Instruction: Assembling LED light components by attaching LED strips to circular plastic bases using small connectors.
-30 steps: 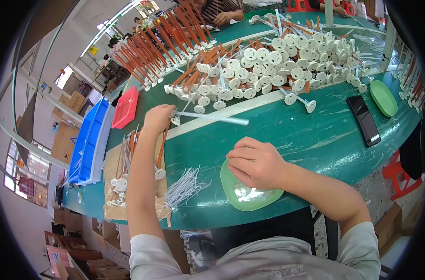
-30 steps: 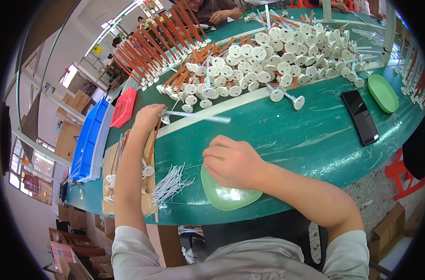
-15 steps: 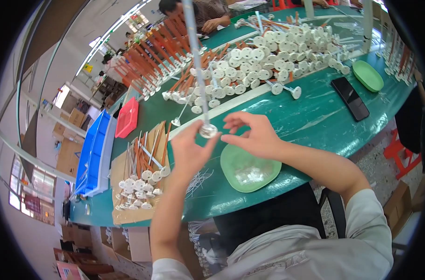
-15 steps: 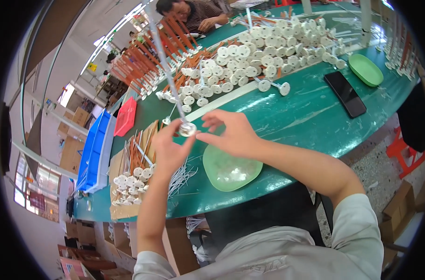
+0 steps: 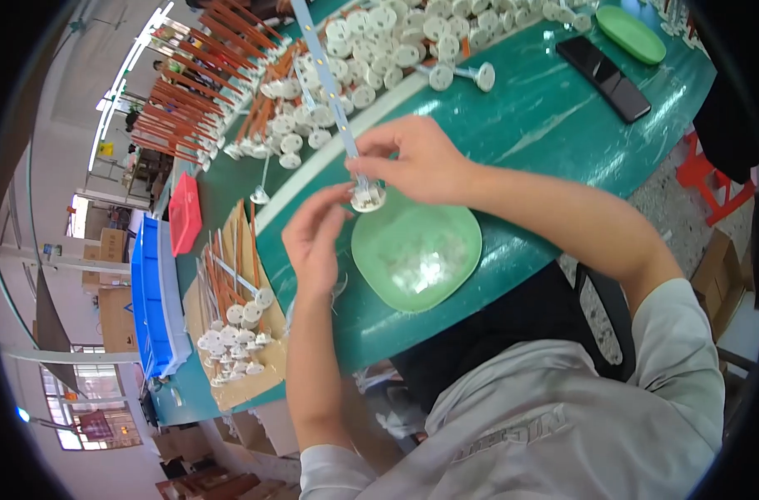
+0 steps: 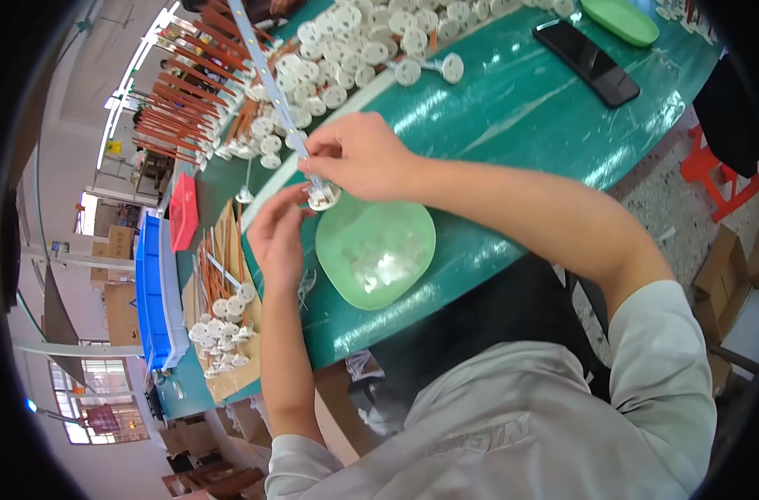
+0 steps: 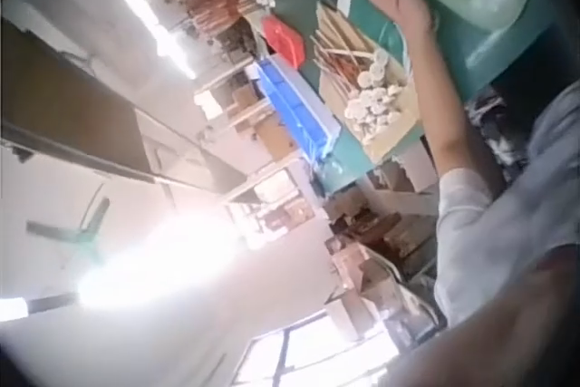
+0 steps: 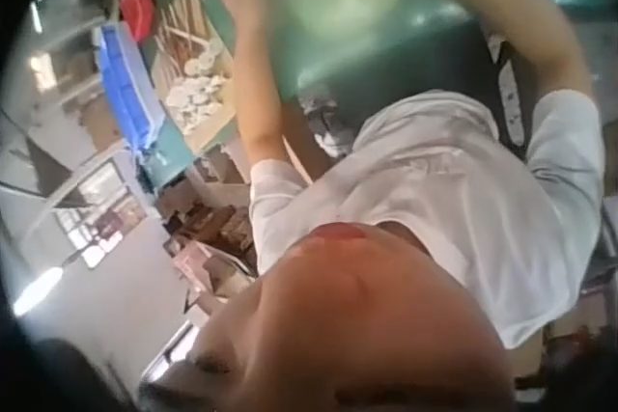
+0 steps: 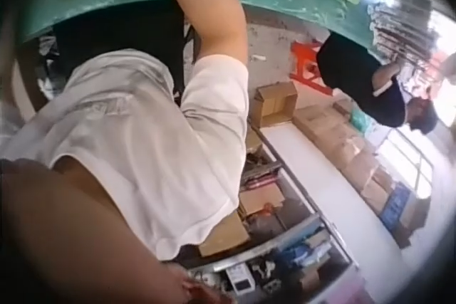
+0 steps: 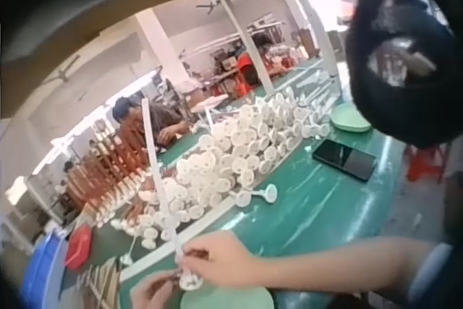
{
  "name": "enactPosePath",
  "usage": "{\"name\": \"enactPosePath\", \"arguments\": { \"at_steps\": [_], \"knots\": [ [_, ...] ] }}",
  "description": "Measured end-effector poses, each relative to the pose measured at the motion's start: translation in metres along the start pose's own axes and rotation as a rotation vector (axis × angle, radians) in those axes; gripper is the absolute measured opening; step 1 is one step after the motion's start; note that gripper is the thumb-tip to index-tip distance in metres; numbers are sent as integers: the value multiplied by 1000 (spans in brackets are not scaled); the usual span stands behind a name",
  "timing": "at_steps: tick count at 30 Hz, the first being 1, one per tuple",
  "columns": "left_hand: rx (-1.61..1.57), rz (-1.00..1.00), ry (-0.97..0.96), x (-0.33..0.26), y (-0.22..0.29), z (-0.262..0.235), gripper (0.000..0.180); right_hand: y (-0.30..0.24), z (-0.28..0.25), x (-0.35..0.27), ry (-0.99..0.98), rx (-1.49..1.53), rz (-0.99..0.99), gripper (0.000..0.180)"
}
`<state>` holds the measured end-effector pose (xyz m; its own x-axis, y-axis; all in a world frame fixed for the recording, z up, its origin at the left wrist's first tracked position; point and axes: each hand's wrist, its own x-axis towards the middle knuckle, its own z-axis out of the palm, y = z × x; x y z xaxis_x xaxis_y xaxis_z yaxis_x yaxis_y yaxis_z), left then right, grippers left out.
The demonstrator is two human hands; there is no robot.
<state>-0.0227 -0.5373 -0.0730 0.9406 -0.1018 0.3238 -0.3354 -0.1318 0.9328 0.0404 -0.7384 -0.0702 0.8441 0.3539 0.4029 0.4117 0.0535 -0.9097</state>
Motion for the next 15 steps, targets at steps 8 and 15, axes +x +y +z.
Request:
{"name": "enactPosePath", "arguments": {
  "at_steps": [8, 15],
  "knots": [
    [-75, -99, -147, 0, -4, -8, 10, -1, -2, 1, -259, -49, 59, 20],
    [8, -85, -126, 0, -4, -10, 7, -4, 0, -1, -303, -147, -8, 22]
  ]
}}
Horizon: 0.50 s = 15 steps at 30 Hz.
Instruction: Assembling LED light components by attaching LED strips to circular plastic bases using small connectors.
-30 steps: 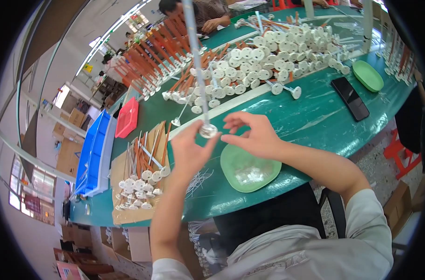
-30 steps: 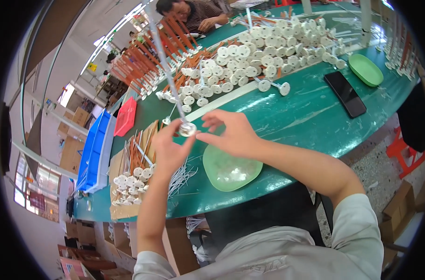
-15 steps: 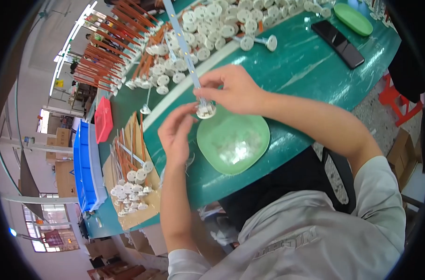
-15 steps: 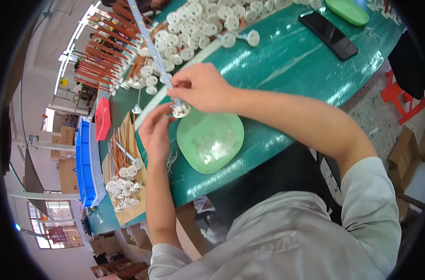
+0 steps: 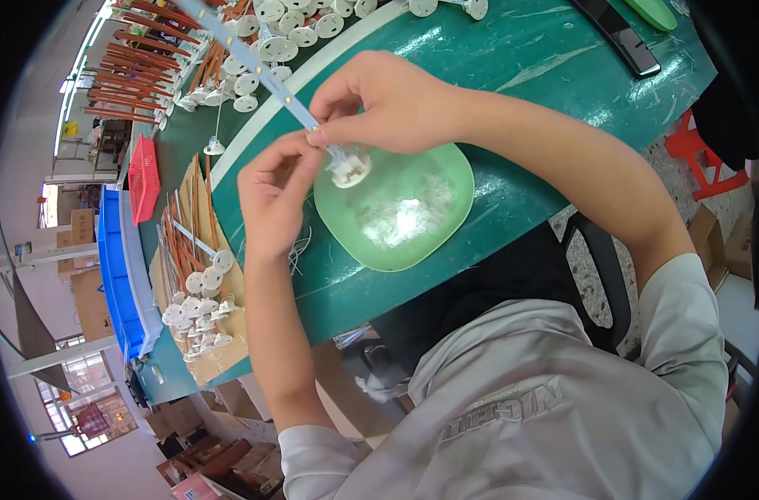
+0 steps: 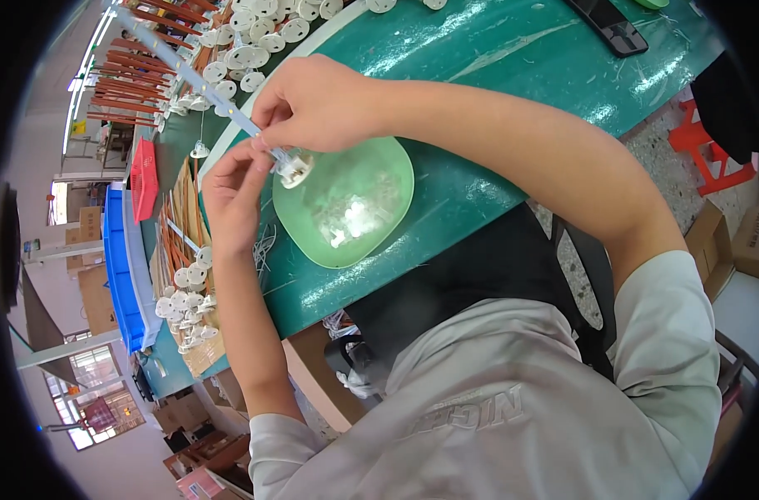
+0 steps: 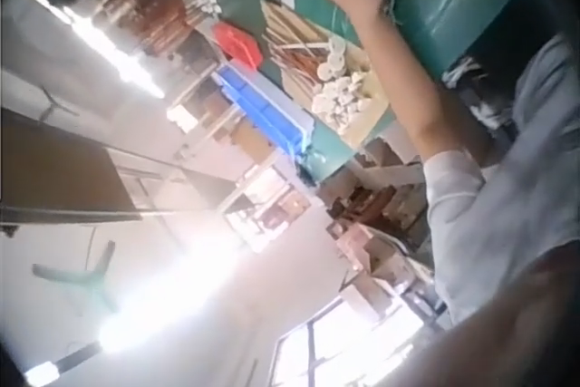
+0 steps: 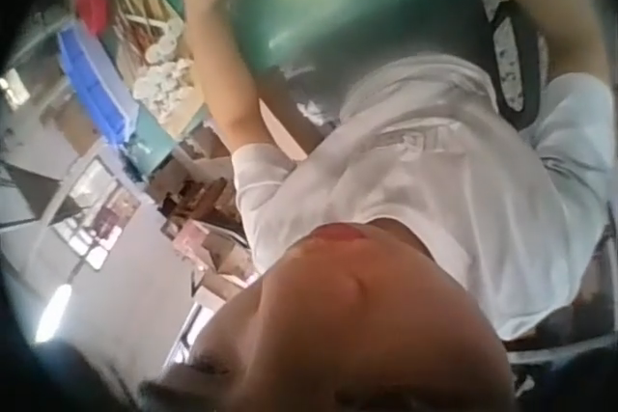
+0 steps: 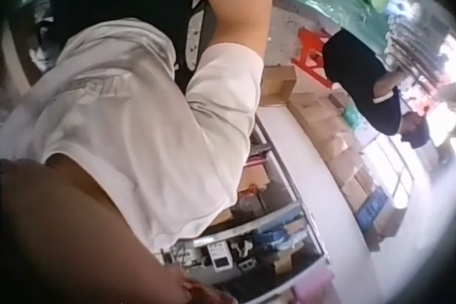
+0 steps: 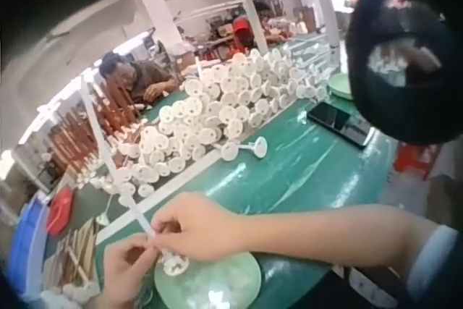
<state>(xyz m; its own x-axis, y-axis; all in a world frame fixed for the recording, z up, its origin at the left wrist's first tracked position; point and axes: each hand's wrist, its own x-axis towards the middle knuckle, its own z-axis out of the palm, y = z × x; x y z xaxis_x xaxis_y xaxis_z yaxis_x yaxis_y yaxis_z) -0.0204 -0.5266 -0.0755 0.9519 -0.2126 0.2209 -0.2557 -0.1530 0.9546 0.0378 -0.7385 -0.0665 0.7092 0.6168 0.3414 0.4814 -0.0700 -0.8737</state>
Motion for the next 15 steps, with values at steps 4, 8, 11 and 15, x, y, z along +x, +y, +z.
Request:
{"name": "enactPosePath", "arguments": {
  "at_steps": [4, 8, 11, 15],
  "knots": [
    [-187, -29, 100, 3, -6, -9, 21, -3, -2, 0, 95, 70, 50, 25],
    [3, 97, -17, -2, -2, 6, 40, -6, -3, 0, 84, 277, 128, 22],
    [56, 102, -68, -10, 5, 23, 40, -8, -2, 0, 63, 325, 152, 21],
    [-54, 65, -16, -10, 5, 19, 33, 0, 10, -3, 473, -96, -146, 19]
  ]
}}
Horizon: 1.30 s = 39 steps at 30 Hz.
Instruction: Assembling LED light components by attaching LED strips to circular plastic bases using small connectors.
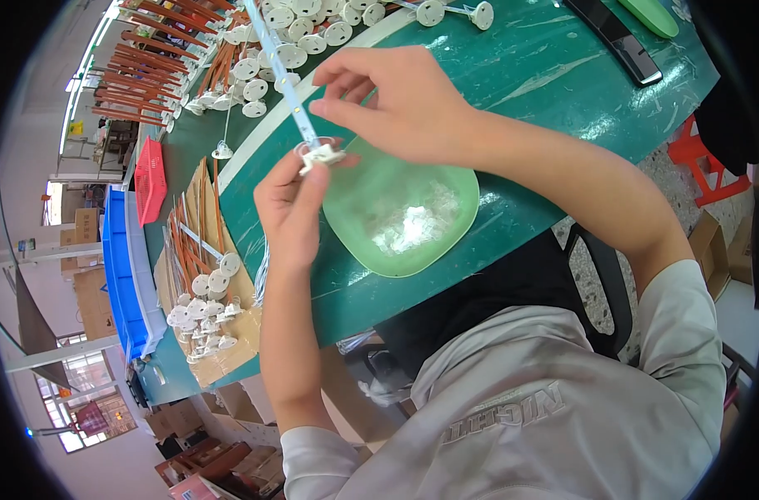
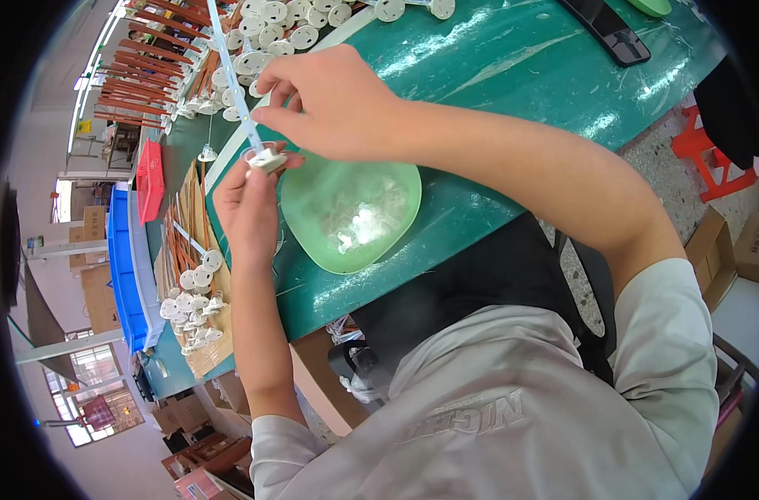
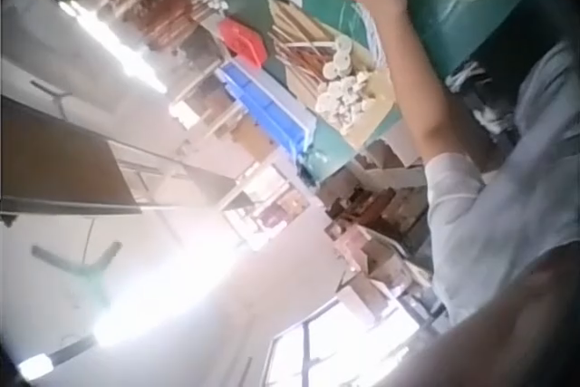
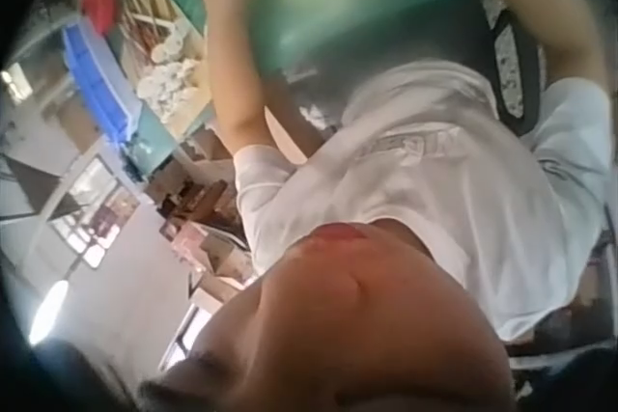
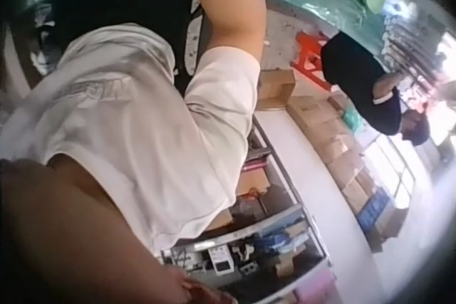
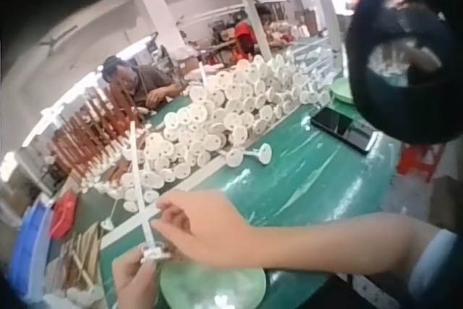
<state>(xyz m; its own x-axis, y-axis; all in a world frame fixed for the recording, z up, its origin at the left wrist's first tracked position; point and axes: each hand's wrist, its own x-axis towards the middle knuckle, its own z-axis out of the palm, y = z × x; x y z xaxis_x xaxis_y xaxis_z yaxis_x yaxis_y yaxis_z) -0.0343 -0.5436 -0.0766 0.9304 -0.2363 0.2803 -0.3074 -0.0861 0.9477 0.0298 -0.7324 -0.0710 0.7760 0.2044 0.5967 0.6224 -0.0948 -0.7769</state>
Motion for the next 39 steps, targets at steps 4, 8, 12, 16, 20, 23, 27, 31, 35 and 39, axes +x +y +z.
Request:
{"name": "enactPosePath", "arguments": {
  "at_steps": [4, 8, 12, 16, 20, 23, 27, 31, 35, 39],
  "knots": [
    [-367, 5, 102, 1, 4, -5, 34, -4, -2, -4, 93, -168, -601, 28],
    [-359, -21, 99, -3, 12, 3, 39, -6, 9, -7, 102, -155, -752, 25],
    [-524, -16, 32, -4, 9, 1, 45, -7, 6, -6, 81, -161, -810, 20],
    [-649, -43, 23, -1, 9, 2, 46, -8, 5, -5, 128, -162, -797, 21],
    [-631, 3, -32, -2, 9, 4, 47, -8, 8, -4, 160, -142, -794, 21],
    [-590, 17, -39, -3, 9, 7, 47, -9, 7, -6, 170, -179, -812, 22],
    [-614, -13, -10, -4, 12, 12, 42, -9, 6, -5, 182, -217, -827, 24],
    [-668, -12, -35, -2, 10, 11, 41, -7, 6, -2, 159, -150, -836, 24],
    [-736, -24, -27, -1, 8, 10, 41, -2, 3, 1, 88, -127, -818, 22],
    [-638, 15, 12, -2, 6, 9, 39, -3, 7, 0, 101, -146, -784, 18]
  ]
}}
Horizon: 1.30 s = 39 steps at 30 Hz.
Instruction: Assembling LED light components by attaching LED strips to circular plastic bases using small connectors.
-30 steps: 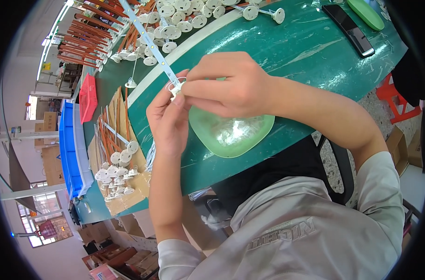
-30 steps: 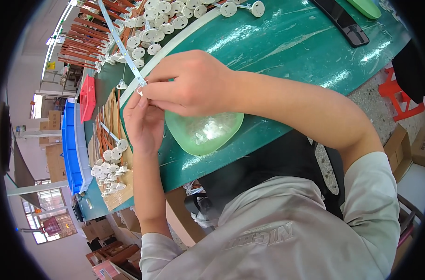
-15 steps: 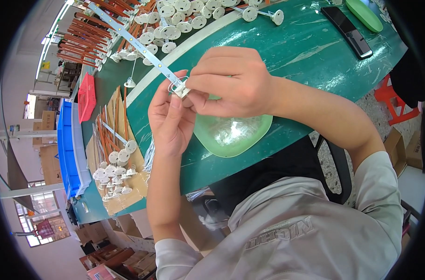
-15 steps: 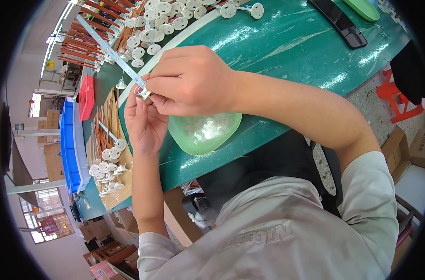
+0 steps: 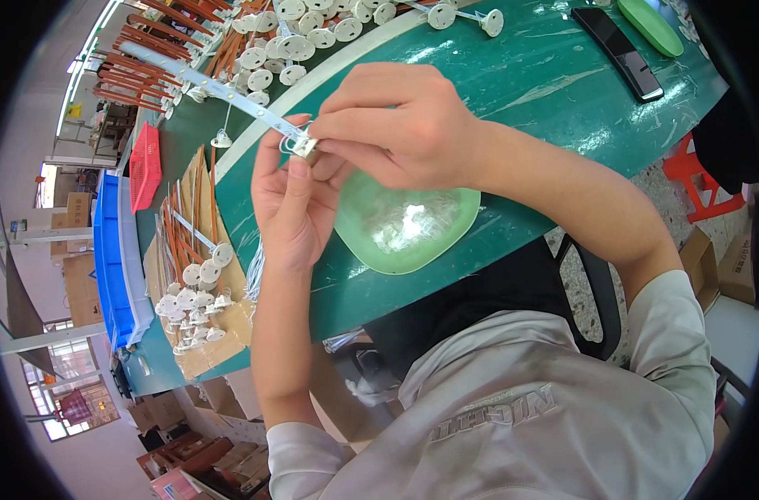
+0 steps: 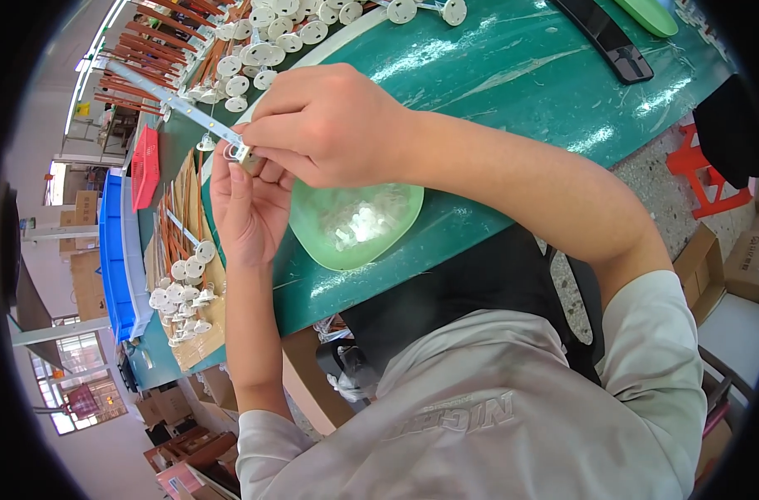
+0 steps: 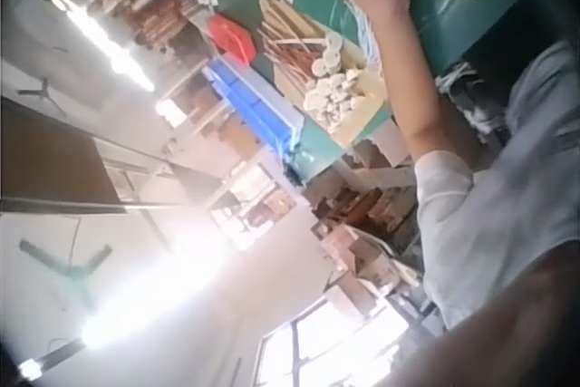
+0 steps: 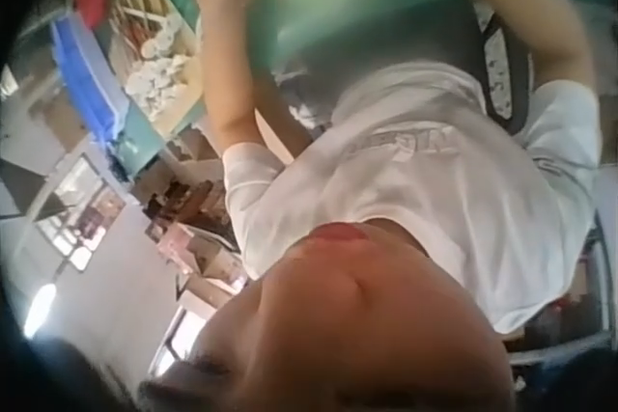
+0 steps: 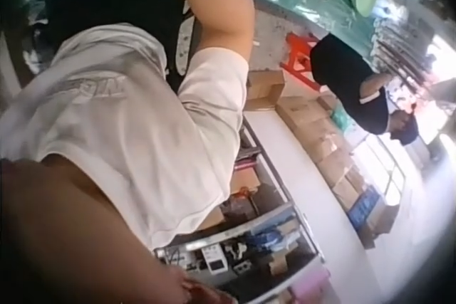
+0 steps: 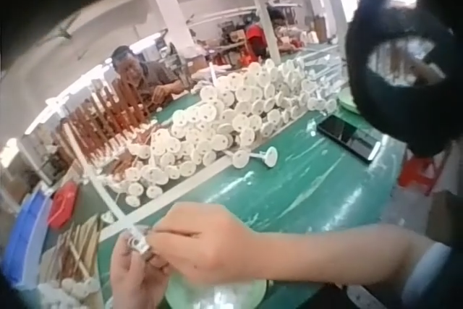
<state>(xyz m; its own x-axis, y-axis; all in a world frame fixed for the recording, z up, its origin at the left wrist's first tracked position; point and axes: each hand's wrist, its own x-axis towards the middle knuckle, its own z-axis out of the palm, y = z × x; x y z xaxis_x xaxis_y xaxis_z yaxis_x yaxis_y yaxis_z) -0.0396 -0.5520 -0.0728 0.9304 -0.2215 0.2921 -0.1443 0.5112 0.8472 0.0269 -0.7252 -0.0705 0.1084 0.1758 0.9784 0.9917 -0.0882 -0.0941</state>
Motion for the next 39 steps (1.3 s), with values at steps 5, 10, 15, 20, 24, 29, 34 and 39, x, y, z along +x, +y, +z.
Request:
{"name": "enactPosePath", "arguments": {
  "at_steps": [5, 10, 15, 20, 24, 29, 34, 39],
  "knots": [
    [147, 14, 152, 1, 1, 8, 37, -5, 0, -2, -19, -34, 105, 19],
    [496, 159, 283, 6, 9, -2, 39, -7, -4, -2, -304, 23, 288, 36],
    [470, 181, 368, 7, 10, -5, 34, -15, -20, 4, -747, 52, 343, 32],
    [266, 87, 318, 6, 12, -5, 32, -17, -20, 1, -1090, 70, 336, 25],
    [222, 64, 234, 3, 13, -3, 32, -19, -18, 7, -1287, -8, 389, 22],
    [150, 36, 185, 2, 13, -5, 33, -14, -20, -1, -1127, 100, 367, 20],
    [-1, 61, 159, 1, 15, -10, 36, -19, -15, 8, -532, 241, 289, 12],
    [-111, 62, 76, 2, 10, -10, 43, -24, -10, 9, -150, 287, 400, 10]
  ]
}}
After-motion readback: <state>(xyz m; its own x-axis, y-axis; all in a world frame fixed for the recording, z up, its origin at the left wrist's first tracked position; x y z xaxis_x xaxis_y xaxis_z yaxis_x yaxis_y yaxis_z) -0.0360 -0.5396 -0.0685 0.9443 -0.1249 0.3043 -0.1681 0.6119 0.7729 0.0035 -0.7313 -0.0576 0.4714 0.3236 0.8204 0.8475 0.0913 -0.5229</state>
